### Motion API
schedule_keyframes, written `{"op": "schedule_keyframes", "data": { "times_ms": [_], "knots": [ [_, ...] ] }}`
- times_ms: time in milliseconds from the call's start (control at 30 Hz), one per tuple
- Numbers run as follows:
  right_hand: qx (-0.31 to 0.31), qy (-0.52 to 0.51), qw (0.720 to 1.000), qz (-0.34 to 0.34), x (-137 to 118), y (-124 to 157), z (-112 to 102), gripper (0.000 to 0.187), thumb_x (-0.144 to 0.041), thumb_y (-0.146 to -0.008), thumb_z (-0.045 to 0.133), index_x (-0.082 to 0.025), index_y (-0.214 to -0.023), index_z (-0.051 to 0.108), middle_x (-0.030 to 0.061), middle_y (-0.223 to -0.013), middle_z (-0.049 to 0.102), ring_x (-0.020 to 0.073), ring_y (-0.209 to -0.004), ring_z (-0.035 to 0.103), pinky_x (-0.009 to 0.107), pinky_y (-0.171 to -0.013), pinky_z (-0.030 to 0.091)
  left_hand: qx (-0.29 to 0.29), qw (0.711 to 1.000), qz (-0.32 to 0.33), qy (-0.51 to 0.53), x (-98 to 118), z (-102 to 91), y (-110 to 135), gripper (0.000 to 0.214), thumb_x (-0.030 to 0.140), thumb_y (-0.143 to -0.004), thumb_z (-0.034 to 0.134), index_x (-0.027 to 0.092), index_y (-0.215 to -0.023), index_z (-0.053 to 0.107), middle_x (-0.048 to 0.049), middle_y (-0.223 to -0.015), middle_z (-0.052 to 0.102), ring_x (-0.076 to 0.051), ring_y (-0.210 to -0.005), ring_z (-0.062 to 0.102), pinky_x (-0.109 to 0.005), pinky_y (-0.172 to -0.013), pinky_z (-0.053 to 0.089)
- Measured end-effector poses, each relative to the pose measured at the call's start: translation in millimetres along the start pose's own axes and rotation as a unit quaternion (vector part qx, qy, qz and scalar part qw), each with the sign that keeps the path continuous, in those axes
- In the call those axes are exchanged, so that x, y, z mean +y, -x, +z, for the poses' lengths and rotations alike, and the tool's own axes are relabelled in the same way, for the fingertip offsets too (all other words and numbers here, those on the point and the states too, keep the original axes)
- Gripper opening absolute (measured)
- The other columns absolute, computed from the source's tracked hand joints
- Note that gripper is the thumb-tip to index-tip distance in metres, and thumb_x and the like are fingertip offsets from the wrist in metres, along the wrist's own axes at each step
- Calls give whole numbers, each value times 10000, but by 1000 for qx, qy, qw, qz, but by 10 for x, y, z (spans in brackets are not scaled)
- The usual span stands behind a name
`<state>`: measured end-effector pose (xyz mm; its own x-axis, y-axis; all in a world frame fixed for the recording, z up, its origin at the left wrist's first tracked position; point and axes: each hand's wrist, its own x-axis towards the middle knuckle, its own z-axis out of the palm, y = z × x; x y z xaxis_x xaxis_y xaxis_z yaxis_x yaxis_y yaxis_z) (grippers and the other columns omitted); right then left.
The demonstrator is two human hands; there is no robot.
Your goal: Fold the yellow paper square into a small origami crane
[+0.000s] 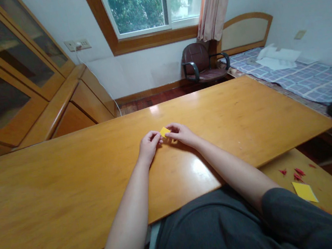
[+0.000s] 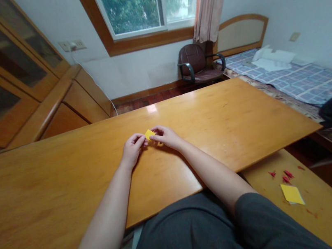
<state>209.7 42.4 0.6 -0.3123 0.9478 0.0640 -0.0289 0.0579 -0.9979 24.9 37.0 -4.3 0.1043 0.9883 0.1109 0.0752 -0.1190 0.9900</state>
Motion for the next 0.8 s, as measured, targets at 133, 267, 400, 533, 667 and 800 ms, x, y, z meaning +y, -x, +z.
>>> {"op": "schedule_keyframes", "data": {
  "times_ms": [133,267,400,533,667,800],
  "knots": [
    [13,-31,999,-14,8,-6,-14,454,-376,-726,728,-204,-1131,615,21,-928,631,103,-664,599,208,-545,478,-23,1000,-2,-18,-22,3,1,245,420,-774,659,177,-769,636,-7,-684,640,-129,-618,581,-235,-595,464],
    [5,-11,1000,-9,12,-4,-25,390,-370,-737,719,-178,-1070,652,15,-829,642,107,-663,589,204,-556,458,-35,999,5,-21,-39,6,-2,249,425,-804,624,181,-754,621,0,-662,620,-127,-606,573,-237,-601,463],
    [5,-17,1000,-4,17,-8,-17,359,-383,-723,726,-159,-993,652,3,-747,645,108,-637,576,216,-569,447,-39,999,10,-33,-39,8,-3,253,428,-826,602,187,-750,608,4,-656,610,-129,-604,567,-237,-603,458],
    [2,-34,999,3,1,-7,-8,362,-389,-705,739,-157,-961,630,-9,-712,635,107,-602,572,219,-548,439,-38,997,27,-55,-23,10,3,259,426,-854,573,192,-745,598,6,-649,609,-132,-617,563,-236,-621,451],
    [8,-39,999,12,-23,-3,-5,372,-393,-688,752,-157,-945,623,-14,-712,628,106,-587,565,225,-544,439,-32,997,38,-56,-13,15,1,259,428,-858,571,191,-758,604,6,-654,614,-134,-627,569,-241,-637,454],
    [19,-43,999,13,-31,-6,-3,372,-394,-689,751,-160,-944,614,-18,-691,623,108,-572,566,226,-530,438,-17,999,32,-32,-15,32,2,272,421,-817,634,191,-961,636,0,-723,636,-142,-669,599,-258,-671,483]
  ]
}}
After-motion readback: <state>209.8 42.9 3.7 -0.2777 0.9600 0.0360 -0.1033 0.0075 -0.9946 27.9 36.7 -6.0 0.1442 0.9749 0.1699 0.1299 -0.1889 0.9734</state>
